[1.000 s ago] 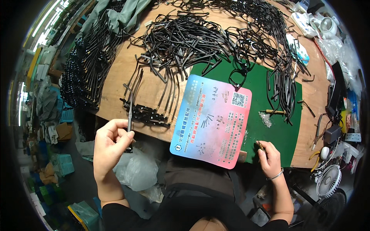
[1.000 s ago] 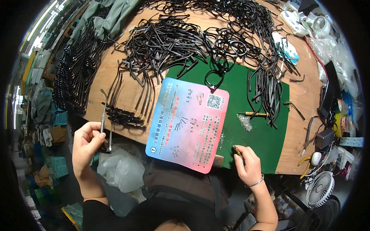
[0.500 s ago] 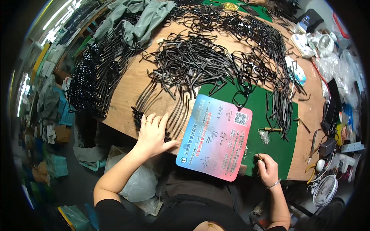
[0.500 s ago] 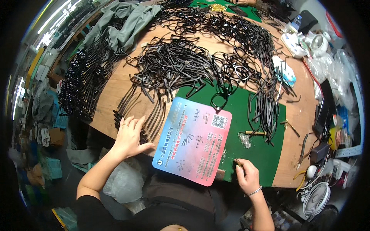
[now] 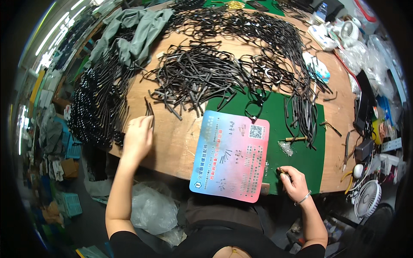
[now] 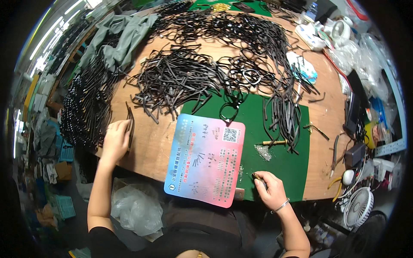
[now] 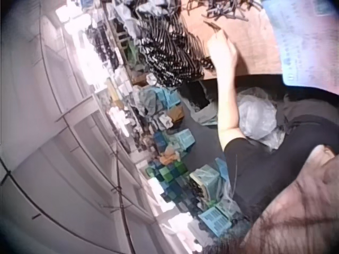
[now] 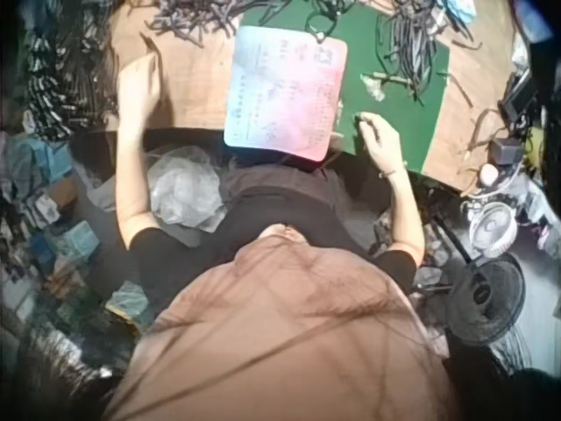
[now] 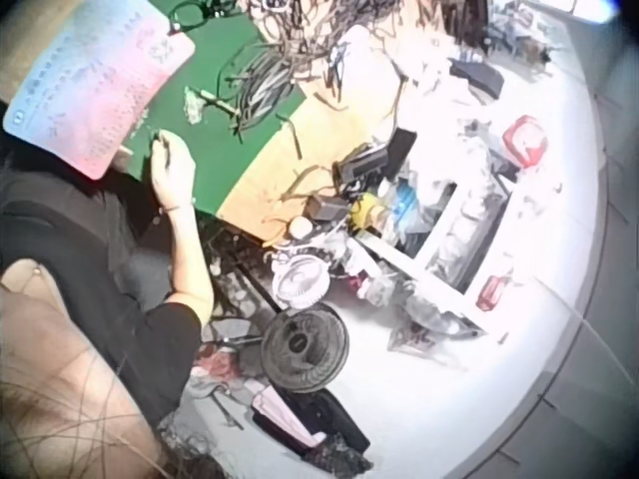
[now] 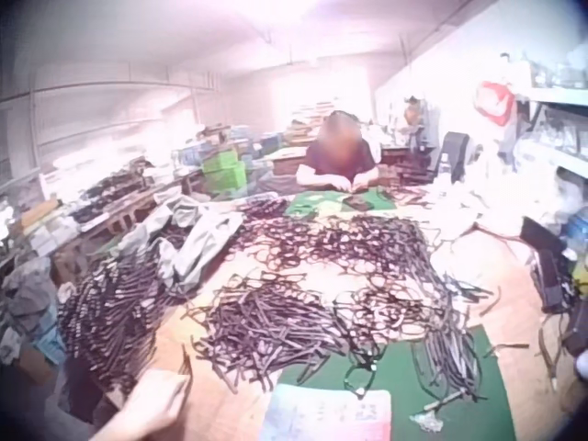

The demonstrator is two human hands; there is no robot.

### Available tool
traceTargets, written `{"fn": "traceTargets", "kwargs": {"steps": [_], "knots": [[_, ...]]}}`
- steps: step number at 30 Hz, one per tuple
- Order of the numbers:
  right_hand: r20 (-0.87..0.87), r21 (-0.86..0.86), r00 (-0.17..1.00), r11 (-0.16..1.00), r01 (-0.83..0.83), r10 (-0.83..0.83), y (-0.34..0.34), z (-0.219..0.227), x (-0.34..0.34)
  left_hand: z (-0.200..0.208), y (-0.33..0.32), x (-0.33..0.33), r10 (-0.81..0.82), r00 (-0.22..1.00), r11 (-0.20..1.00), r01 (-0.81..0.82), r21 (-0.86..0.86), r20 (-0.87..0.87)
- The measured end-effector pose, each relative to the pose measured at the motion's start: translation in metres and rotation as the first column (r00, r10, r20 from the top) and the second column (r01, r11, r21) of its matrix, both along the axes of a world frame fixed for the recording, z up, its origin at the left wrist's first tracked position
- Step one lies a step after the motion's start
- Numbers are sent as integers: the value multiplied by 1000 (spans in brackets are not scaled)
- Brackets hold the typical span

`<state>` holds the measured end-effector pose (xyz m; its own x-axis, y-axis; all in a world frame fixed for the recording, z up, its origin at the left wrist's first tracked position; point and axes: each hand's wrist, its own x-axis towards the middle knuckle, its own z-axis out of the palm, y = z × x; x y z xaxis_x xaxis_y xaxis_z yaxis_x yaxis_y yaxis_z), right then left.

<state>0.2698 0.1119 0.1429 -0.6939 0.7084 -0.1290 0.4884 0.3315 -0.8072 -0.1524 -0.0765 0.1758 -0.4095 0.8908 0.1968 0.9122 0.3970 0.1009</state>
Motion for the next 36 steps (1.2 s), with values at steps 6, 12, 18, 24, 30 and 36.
{"fn": "traceTargets", "kwargs": {"steps": [6, 12, 18, 24, 30, 36], "knots": [[-92, 120, 993, 991, -57, 69, 0, -6, 5, -56, 69, -3, -243, 847, 964, 265, -21, -473], [-124, -28, 991, 998, -61, 57, 12, -9, 20, -14, 102, 29, -164, 954, 756, -41, 653, 250], [73, -126, 966, 958, 257, -249, 62, 9, 43, 1, 85, 139, -515, 536, 743, -108, 660, 669], [309, 533, 748, 758, 376, -588, 186, -17, 45, -17, 91, 201, -432, 247, 896, 4, 445, 867], [454, 669, 739, 738, 86, -497, 187, -26, 27, -19, 78, 205, -192, 55, 969, -146, 198, 980], [298, 572, 896, 813, 107, -328, 146, 18, 48, -20, 86, 226, -207, -7, 978, 11, 207, 978]]}}
